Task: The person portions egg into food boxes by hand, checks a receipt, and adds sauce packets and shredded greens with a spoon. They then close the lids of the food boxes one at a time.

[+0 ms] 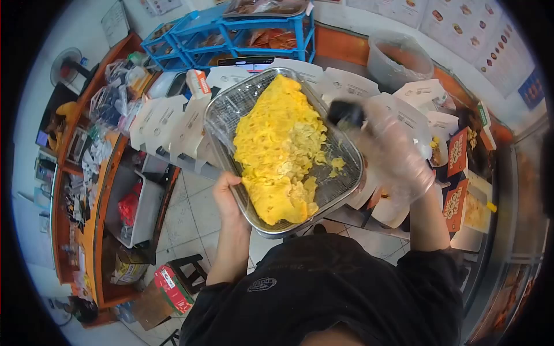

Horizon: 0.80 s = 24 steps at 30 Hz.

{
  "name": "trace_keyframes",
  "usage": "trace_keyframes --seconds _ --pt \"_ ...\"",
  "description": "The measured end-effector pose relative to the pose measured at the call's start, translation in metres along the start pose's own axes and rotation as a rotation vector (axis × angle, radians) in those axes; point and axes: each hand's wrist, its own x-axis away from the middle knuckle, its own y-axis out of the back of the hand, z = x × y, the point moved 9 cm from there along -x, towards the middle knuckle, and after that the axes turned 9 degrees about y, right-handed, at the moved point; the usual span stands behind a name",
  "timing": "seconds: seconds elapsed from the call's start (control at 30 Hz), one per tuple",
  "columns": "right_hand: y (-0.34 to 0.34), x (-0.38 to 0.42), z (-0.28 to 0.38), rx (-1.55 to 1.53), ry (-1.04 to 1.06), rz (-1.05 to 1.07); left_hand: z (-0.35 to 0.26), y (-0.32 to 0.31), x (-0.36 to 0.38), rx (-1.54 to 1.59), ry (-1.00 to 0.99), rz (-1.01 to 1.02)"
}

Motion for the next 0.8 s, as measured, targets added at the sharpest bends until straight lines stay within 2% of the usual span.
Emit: trace_keyframes --seconds 0.03,0.07,0.13,0.17,0.27,0.33,0.37,0.4,0.43,0.53,0.57,0.6,0.63,0.67,0.77,0.8 --pt "-0.025 0.002 0.030 0.345 0.191 0.200 -0.003 0.004 0.000 0.008 -0.007 -0.004" --pt "-0.034 0.005 0.046 0.345 0.195 0.209 -0.002 0.007 -0.001 0.021 0.011 0.030" --pt "-0.058 0.019 0.083 0.504 0.361 0.321 -0.001 0.009 0.003 0.037 0.036 0.049" --pt "-0.063 0.022 0.087 0.505 0.360 0.327 -0.001 0.010 0.005 0.042 0.037 0.047" --pt "-0.092 0.039 0.102 0.306 0.403 0.467 -0.006 0.014 0.011 0.023 0.007 0.047" --pt "-0.104 0.050 0.113 0.301 0.438 0.444 -0.011 0.028 0.018 -0.093 -0.023 -0.052" --pt "-0.105 0.056 0.118 0.305 0.477 0.419 -0.014 0.040 0.017 -0.078 -0.002 -0.004" --pt "-0.107 0.060 0.114 0.357 0.425 0.381 -0.010 0.049 0.013 -0.067 0.035 0.060" --pt "-0.117 0.066 0.117 0.342 0.477 0.381 -0.011 0.026 0.023 -0.125 0.038 0.078" --pt "-0.137 0.078 0.116 0.307 0.532 0.353 -0.018 0.036 0.033 -0.182 -0.009 0.005" --pt "-0.139 0.082 0.121 0.240 0.593 0.365 -0.015 0.033 0.038 -0.178 0.047 0.031" --pt "-0.136 0.083 0.121 0.267 0.571 0.352 -0.016 0.037 0.038 -0.193 0.028 0.006" --pt "-0.132 0.086 0.116 0.163 0.513 0.381 -0.016 0.035 0.036 -0.189 -0.023 0.068" --pt "-0.128 0.087 0.111 0.057 0.459 0.408 -0.013 0.036 0.036 -0.181 -0.028 0.046" --pt "-0.094 0.086 0.104 -0.021 0.507 0.411 0.007 0.005 0.042 -0.225 0.024 0.086" --pt "-0.084 0.087 0.097 -0.032 0.521 0.360 0.012 -0.002 0.046 -0.232 0.011 0.030"
